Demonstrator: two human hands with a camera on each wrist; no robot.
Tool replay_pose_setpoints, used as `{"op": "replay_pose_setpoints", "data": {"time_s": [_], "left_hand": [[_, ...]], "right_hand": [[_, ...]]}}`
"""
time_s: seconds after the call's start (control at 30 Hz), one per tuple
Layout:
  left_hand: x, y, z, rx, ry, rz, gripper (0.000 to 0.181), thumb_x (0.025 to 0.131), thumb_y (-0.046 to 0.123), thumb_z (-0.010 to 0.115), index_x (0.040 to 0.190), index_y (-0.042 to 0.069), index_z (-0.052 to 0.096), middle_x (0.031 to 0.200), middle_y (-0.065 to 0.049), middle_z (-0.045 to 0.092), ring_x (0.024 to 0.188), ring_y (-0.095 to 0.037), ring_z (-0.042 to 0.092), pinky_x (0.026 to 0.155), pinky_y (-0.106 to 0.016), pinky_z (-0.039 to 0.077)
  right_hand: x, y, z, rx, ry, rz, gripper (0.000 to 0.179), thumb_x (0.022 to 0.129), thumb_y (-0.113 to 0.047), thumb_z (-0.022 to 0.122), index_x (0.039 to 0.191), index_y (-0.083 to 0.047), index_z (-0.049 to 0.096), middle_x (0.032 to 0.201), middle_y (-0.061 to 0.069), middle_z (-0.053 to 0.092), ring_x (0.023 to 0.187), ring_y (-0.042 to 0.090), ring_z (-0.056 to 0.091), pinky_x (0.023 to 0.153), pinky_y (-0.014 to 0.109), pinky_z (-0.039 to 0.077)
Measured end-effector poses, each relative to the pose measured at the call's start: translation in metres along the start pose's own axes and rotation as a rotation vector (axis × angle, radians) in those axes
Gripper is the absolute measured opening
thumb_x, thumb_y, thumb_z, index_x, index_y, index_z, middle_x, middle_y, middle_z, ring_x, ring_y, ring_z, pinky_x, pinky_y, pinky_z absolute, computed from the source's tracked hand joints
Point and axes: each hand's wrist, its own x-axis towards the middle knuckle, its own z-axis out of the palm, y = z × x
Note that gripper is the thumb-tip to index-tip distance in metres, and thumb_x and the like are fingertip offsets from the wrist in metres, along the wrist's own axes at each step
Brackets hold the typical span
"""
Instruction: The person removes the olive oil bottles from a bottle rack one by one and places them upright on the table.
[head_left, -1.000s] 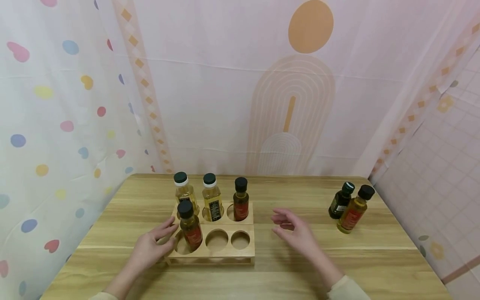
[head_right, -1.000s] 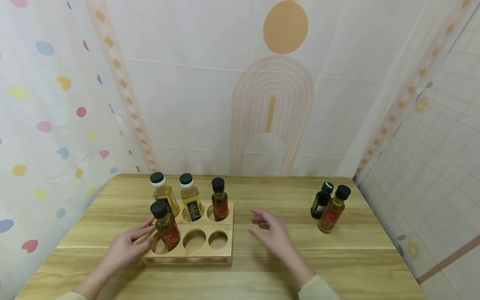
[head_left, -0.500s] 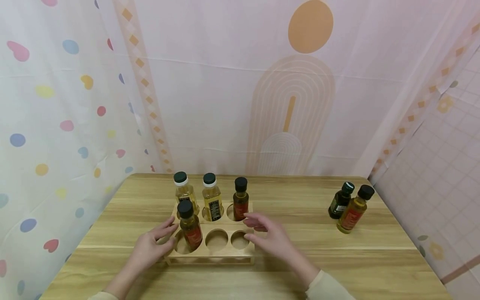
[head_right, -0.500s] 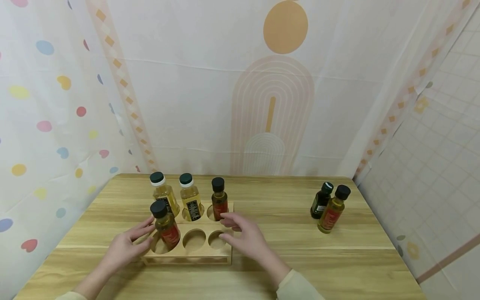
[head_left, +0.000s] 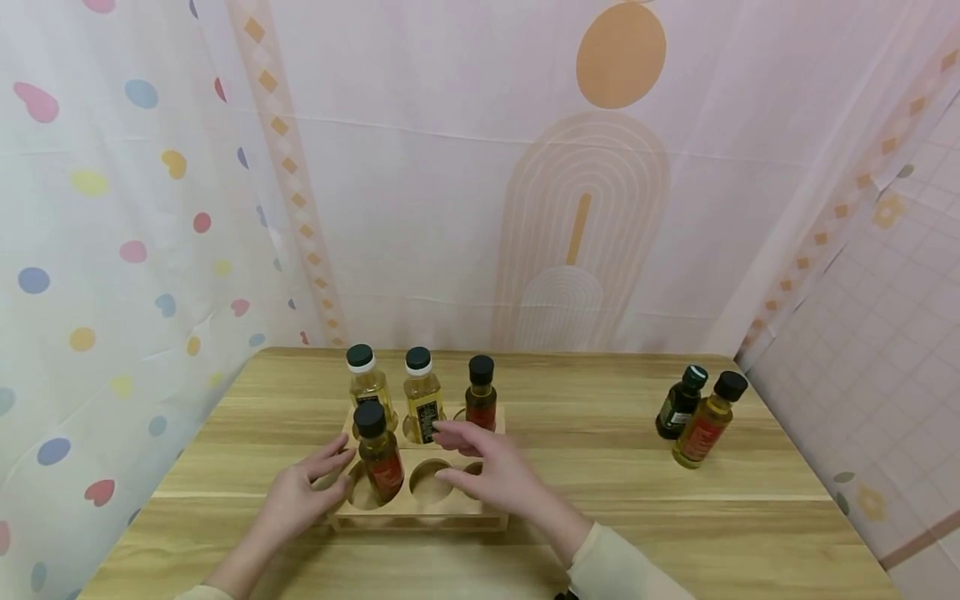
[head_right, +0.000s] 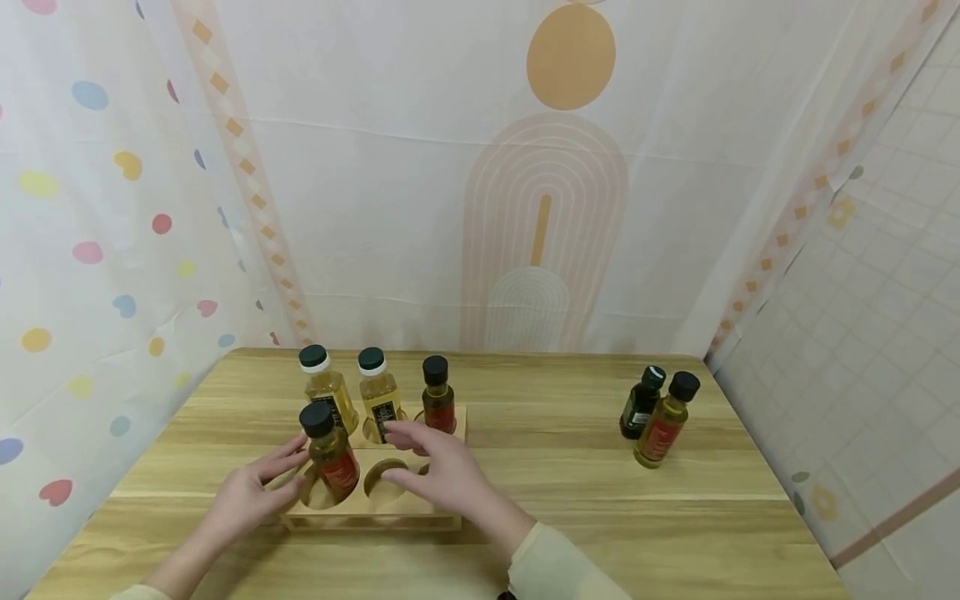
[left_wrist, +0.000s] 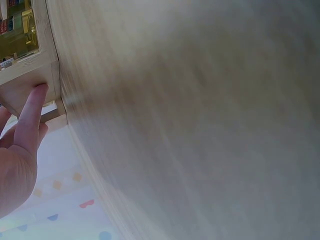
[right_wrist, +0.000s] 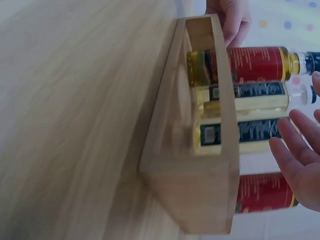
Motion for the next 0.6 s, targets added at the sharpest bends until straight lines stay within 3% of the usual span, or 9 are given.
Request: {"op": "replay_pose_setpoints", "data": {"time_s": [0.17, 0.43, 0.6], "left_hand": [[0.000, 0.000, 0.001, 0.006, 0.015, 0.010, 0.038, 0.088, 0.011, 0.072, 0.125, -0.001, 0.067, 0.145, -0.014, 0.051, 0.128, -0.041, 0.049, 0.098, -0.054, 0.042], [0.000, 0.000, 0.001, -0.001, 0.004, 0.008, 0.039, 0.089, 0.012, 0.072, 0.125, 0.000, 0.067, 0.145, -0.014, 0.050, 0.128, -0.041, 0.049, 0.097, -0.054, 0.043], [0.000, -0.001, 0.001, -0.005, 0.003, 0.007, 0.038, 0.090, 0.013, 0.073, 0.125, 0.000, 0.067, 0.145, -0.014, 0.050, 0.128, -0.041, 0.049, 0.097, -0.055, 0.044]], "right_hand": [[0.014, -0.008, 0.008, 0.044, -0.013, 0.027, 0.057, 0.091, -0.019, 0.074, 0.143, -0.015, 0.052, 0.131, 0.001, 0.064, 0.119, 0.012, 0.059, 0.100, 0.029, 0.045], [0.030, -0.014, 0.022, 0.098, 0.008, 0.029, 0.059, 0.089, -0.016, 0.076, 0.143, -0.014, 0.052, 0.130, 0.008, 0.064, 0.118, 0.014, 0.061, 0.098, 0.030, 0.048], [0.040, -0.017, 0.030, 0.142, 0.022, 0.049, 0.059, 0.091, -0.021, 0.075, 0.144, -0.015, 0.051, 0.130, 0.005, 0.065, 0.118, 0.012, 0.060, 0.098, 0.033, 0.048]]}}
